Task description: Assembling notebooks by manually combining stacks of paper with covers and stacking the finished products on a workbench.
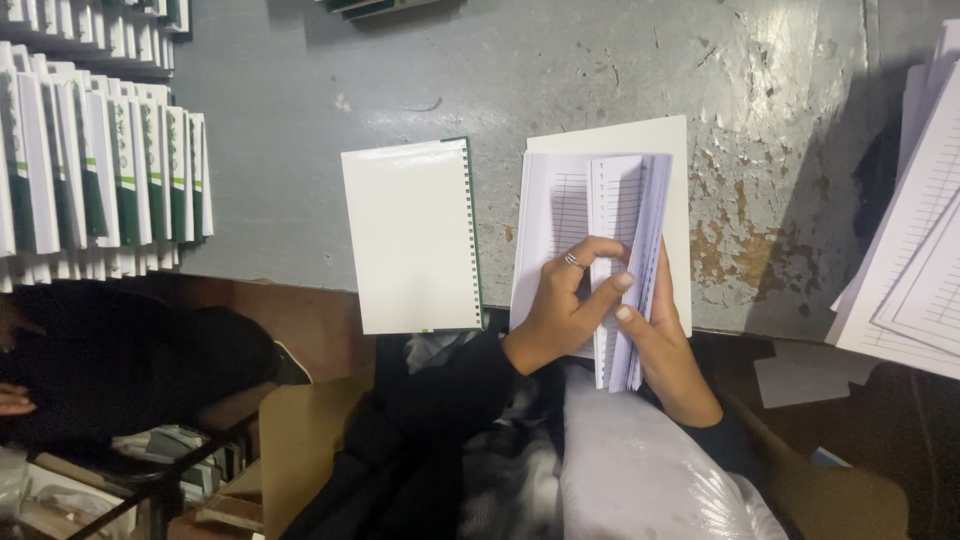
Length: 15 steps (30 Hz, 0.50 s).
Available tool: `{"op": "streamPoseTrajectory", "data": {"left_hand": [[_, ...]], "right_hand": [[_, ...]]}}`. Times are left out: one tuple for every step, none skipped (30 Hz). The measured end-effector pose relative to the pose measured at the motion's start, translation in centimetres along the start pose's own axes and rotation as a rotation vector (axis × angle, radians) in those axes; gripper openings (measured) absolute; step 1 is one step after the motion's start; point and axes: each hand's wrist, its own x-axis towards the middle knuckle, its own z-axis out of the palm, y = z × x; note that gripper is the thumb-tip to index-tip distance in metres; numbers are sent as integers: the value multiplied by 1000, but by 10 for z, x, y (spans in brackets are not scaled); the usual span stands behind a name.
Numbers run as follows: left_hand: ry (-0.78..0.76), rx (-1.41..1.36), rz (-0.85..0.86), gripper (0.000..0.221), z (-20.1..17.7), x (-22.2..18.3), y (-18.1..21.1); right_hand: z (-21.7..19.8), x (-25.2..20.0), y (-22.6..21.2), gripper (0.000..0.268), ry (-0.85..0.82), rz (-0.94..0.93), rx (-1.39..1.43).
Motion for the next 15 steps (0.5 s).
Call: {"op": "streamPoseTrajectory", "data": {"left_hand": [[4,1,2,20,0,0,1],[8,2,5,19,0,1,2],[7,2,4,19,0,0,2],[6,0,3,19,0,0,1],[5,-2,1,20,0,0,0],[6,-2,2,20,0,0,0],[3,-8,-1,19,-1,0,0],[-1,-14,-5,19,-1,0,1],[-1,-14,-5,19,-2,0,0],[-7,-16,-6,20,-3,0,0],[-12,-17,-7,22,-3,0,0],[-12,-17,-6,22,-4,2,5],[7,-49,-13,27,-5,4,10],[26,-82,-22,34,-5,5,15],[25,-82,-21,34,-5,6,21]], "right_hand": [[-2,0,5,90,0,-2,1],[-3,0,9,90,0,-5,2],[-2,0,7,90,1,-5,3],[-1,0,4,90,-2,-8,3],[1,1,1,90,-5,-12,3],[1,1,0,90,-6,-13,3],[1,1,-1,90,-6,-11,6],[2,1,-1,89,-5,-8,10],[2,1,-2,89,-5,-8,10],[3,2,-2,90,-6,-11,13],[3,3,-3,90,-7,-13,17],[5,2,-6,90,-7,-15,17],[7,1,-10,90,-3,-11,14],[9,-1,-14,89,2,-5,12],[9,-1,-14,89,3,-6,12]]}}
